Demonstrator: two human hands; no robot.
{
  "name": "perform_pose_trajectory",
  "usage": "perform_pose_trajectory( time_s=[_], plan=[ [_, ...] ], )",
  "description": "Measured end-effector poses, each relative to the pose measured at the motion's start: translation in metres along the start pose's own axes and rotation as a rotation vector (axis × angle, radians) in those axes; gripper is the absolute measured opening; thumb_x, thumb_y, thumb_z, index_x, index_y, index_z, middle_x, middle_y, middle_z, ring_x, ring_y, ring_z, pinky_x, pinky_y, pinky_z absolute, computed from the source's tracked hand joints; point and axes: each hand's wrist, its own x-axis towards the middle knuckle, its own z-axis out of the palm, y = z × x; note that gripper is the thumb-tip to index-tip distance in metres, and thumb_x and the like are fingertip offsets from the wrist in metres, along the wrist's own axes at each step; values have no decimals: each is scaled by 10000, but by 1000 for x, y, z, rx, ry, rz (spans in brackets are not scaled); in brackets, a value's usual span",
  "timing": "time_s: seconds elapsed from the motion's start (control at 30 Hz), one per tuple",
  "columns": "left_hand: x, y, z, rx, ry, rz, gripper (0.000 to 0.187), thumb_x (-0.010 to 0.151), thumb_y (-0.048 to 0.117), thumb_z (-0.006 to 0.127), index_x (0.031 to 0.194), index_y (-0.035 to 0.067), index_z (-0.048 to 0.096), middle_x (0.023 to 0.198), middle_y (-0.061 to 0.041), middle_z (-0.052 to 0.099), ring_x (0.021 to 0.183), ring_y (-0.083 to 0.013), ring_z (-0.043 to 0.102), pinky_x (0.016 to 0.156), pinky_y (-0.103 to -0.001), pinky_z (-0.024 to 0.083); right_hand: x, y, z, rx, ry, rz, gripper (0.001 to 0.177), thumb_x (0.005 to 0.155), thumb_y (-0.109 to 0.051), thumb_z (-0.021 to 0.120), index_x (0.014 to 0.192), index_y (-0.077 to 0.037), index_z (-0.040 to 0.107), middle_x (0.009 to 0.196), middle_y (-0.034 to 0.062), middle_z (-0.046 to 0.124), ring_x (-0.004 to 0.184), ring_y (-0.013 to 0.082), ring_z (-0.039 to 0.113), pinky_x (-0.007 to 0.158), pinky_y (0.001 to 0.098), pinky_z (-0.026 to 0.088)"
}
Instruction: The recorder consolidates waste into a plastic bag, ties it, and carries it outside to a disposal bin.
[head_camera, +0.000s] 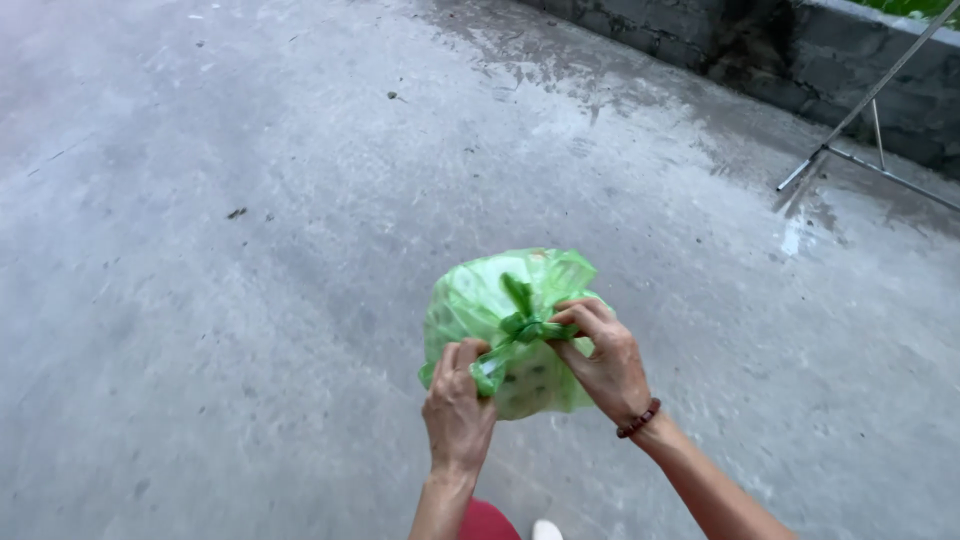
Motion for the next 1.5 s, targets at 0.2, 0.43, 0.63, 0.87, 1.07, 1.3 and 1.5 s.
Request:
perform_pose_trajectory(
  time_s=[0.2,0.43,0.63,0.87,1.07,1.3,1.5],
  plan=[
    [170,-92,30,-91,119,-38,324,789,34,740,1073,114,606,1011,-58,665,969,-332,671,769,-470,534,159,37,93,4,-50,-107,257,833,-27,753,1080,-89,718,1200,70,693,977,243,730,808,360,580],
    [400,-180,30,-148,106,8,292,811,147,775,1047,100,610,986,-64,666,930,-343,675,741,-481,527,360,78,207,-37,-44,-72,327,817,-17,733,1131,-105,719,1253,86,678,1054,265,711,872,383,576],
    [568,-226,53,-164,13,-22,294,819,187,794,1032,101,610,985,-48,664,922,-328,682,726,-481,526,505,121,270,-46,-10,4,321,817,-22,740,1127,-107,722,1262,83,680,1047,248,723,884,376,580],
    [752,-278,112,-189,9,-4,297,811,185,800,1021,98,609,992,-45,667,928,-318,683,733,-472,531,670,202,335,-83,8,38,350,814,-25,743,1151,-117,726,1284,83,674,1035,240,722,852,371,586],
    [943,-299,159,-172,7,0,312,803,186,807,1034,99,616,998,-43,669,941,-320,679,743,-473,532,844,277,373,-20,17,68,374,821,-25,737,1181,-124,718,1289,75,668,1044,226,715,859,361,594],
    [1116,-344,194,-152,55,-53,284,805,166,796,1018,94,623,1003,-44,665,936,-317,675,734,-468,531,1022,333,436,11,-27,67,376,821,-25,738,1182,-128,718,1295,70,678,1088,235,706,872,368,579],
    [1265,-408,222,-168,96,-58,256,816,151,786,997,79,621,988,-49,661,928,-310,675,735,-461,524,1163,389,511,-14,-59,-15,363,833,-37,742,1186,-111,711,1293,86,673,1144,267,677,919,383,563]
  ],
)
